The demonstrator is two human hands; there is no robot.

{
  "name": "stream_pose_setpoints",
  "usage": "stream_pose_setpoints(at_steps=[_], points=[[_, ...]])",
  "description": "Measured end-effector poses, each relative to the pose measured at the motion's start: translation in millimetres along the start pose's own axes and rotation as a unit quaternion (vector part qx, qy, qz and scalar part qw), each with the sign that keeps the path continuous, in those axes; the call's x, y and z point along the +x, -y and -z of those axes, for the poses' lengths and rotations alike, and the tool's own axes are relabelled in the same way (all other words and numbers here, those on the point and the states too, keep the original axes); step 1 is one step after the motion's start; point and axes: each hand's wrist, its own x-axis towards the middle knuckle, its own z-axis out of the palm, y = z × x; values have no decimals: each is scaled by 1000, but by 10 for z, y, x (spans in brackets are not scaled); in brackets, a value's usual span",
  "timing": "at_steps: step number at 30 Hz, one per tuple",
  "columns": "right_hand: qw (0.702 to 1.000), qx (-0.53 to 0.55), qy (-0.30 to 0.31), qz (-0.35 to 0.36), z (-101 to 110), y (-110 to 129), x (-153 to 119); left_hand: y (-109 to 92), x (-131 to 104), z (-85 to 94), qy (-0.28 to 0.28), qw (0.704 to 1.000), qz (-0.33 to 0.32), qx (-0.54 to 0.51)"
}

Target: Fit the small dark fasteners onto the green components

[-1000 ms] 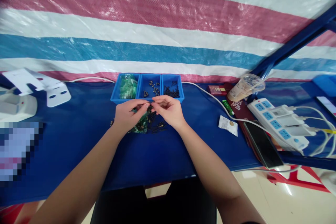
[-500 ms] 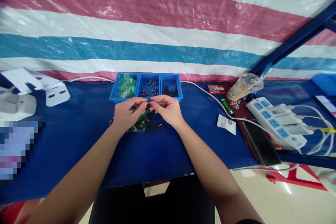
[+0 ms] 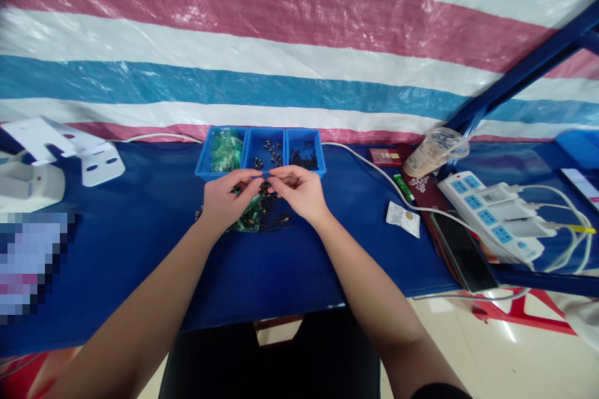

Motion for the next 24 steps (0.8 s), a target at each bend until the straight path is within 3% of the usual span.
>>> stream_pose_setpoints(at_steps=[24], points=[[1000,-2,0,-2,-20,19,-14,-2,7,12,16,1000,-1,10]])
